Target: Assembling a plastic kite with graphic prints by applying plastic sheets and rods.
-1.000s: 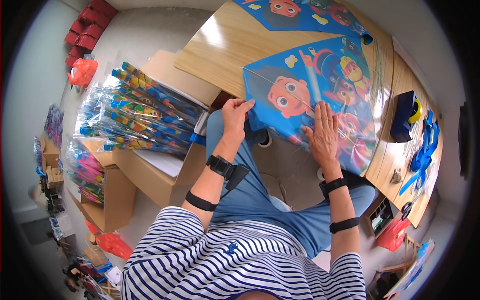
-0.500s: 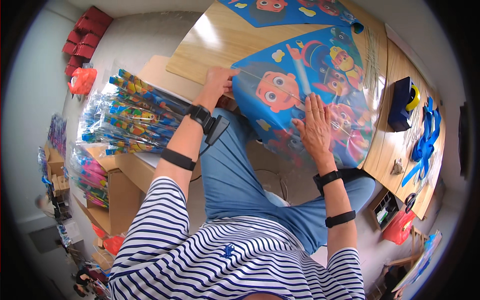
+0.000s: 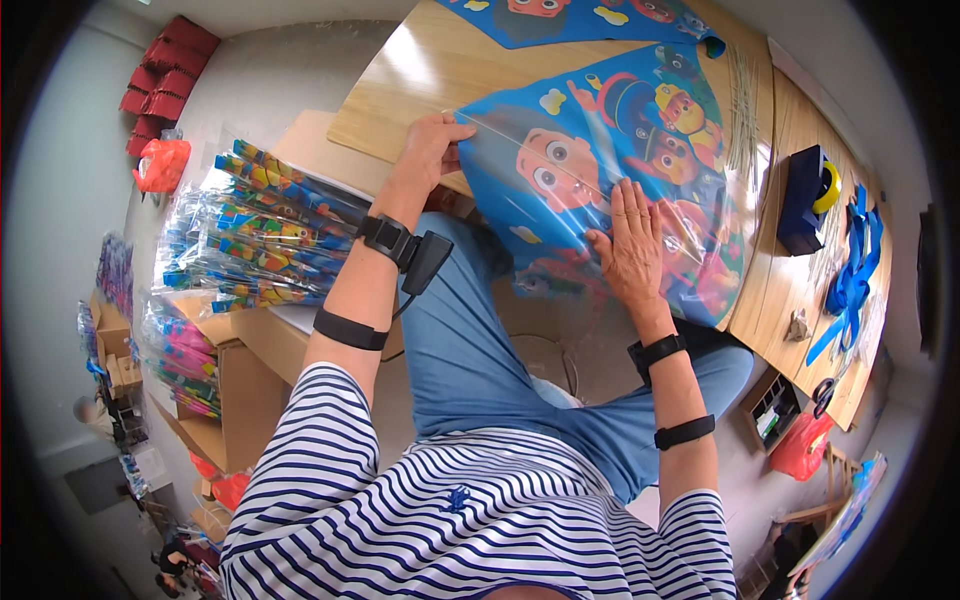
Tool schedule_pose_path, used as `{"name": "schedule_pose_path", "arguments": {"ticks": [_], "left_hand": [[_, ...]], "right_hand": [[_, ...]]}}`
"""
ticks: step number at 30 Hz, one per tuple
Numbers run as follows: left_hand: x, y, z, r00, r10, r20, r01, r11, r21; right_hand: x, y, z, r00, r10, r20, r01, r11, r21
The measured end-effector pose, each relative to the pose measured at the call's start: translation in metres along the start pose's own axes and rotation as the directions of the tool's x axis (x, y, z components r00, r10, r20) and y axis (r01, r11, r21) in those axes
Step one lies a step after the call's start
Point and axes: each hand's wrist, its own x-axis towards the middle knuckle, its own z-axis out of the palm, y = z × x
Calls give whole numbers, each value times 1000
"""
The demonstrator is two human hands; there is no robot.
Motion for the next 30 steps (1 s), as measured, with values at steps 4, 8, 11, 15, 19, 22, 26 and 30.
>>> {"name": "schedule_pose_path", "arguments": {"ticks": [4, 8, 11, 15, 19, 22, 26, 30], "left_hand": [[-8, -11, -16, 994, 13, -108, 2, 990, 142], [-19, -15, 1, 784, 577, -230, -124, 508, 852], [-23, -18, 26, 764, 645, -16, -449, 549, 705], [-21, -23, 53, 716, 678, 166, -555, 409, 725], [5, -24, 26, 699, 712, -71, -306, 388, 869], [17, -19, 2, 745, 631, -214, -131, 454, 881], [17, -14, -2, 899, 367, -240, -157, 780, 606], [25, -13, -8, 960, 187, -210, -82, 901, 427]], "right_hand": [[3, -2, -1, 1000, -10, 19, 10, 1000, 9], [2, -3, -3, 999, 12, 41, -11, 1000, -11], [4, -4, -4, 999, 17, 49, -17, 1000, -1], [2, -2, -2, 999, 11, 49, -10, 1000, -2], [3, -4, -3, 999, 14, 40, -14, 1000, 13], [2, -3, -3, 1000, 16, 24, -16, 1000, 7], [1, -3, -3, 999, 25, 37, -26, 1000, 12], [3, -6, -5, 1000, 16, 22, -17, 999, 34]]}}
